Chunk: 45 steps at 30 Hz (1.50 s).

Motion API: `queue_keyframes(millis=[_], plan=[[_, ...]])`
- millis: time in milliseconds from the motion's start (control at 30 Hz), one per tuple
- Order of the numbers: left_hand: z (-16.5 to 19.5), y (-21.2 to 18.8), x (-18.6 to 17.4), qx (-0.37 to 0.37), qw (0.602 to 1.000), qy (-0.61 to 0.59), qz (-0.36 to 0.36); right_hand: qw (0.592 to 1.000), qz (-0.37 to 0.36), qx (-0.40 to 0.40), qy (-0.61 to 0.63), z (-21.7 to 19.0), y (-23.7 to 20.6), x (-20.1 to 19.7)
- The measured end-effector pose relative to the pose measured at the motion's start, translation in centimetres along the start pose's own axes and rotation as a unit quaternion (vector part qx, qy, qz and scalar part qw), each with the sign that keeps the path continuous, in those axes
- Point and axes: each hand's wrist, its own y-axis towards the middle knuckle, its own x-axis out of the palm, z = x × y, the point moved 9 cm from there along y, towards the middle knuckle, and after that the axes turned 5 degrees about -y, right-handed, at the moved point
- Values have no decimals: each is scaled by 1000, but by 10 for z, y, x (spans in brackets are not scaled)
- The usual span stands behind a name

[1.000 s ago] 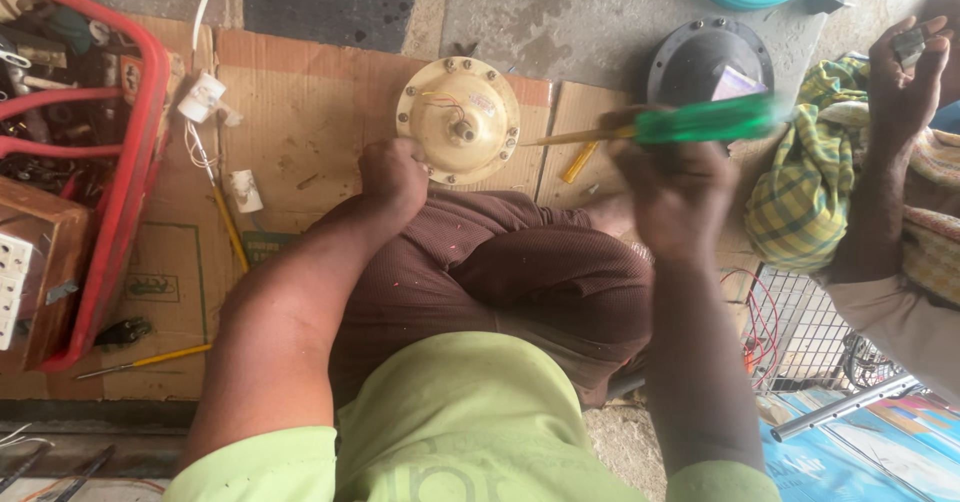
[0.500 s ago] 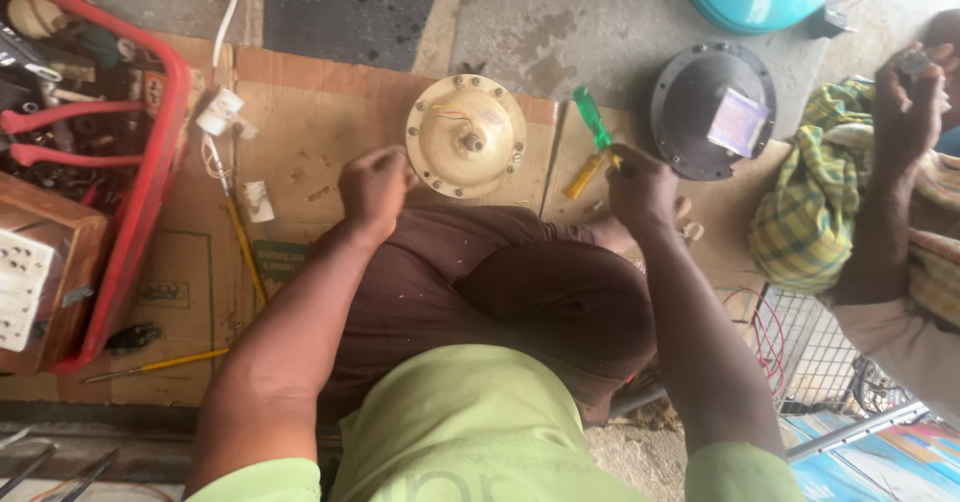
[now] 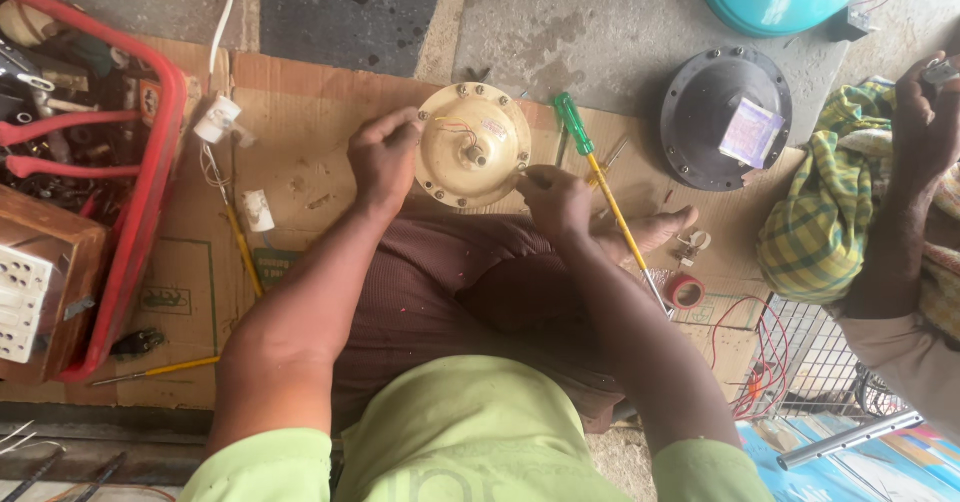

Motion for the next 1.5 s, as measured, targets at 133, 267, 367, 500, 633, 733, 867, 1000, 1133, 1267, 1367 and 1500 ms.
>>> queue_keyframes(millis=[133, 267, 367, 500, 633, 733, 867, 1000, 1133, 1267, 1367, 1500], plan=[[14, 17, 15, 62, 984, 165, -33, 999, 14, 47, 8, 5, -2, 8], [15, 32, 28, 54, 977, 190, -81, 998, 34, 42, 22, 6, -2, 6], [27, 39, 49, 110, 971, 175, -121, 999, 31, 25, 21, 3, -6, 9], [15, 51, 78, 62, 951, 248, -172, 990, 98, -105, 9, -21, -16, 0], [9, 52, 84, 57, 948, 277, -146, 995, 82, 29, 41, 0, -15, 5], [15, 41, 85, 121, 937, 306, -119, 994, 86, 25, 65, -2, -15, 4], [13, 31, 85, 130, 930, 318, -130, 992, 115, -29, 48, -15, -17, -2], [7, 34, 86, 101, 921, 348, -146, 995, 98, -24, 20, -16, -10, -1], [6, 42, 85, 98, 917, 349, -164, 997, 18, 52, 49, 6, 5, 12], [2, 51, 64, 25, 959, 240, -150, 995, -10, 35, 91, 18, 12, 19], [-12, 47, 39, -103, 987, 18, -118, 984, 12, 25, 175, 27, 11, 16], [-34, 21, 6, -251, 926, -283, -11, 972, 31, 88, 216, 39, 3, 15]])
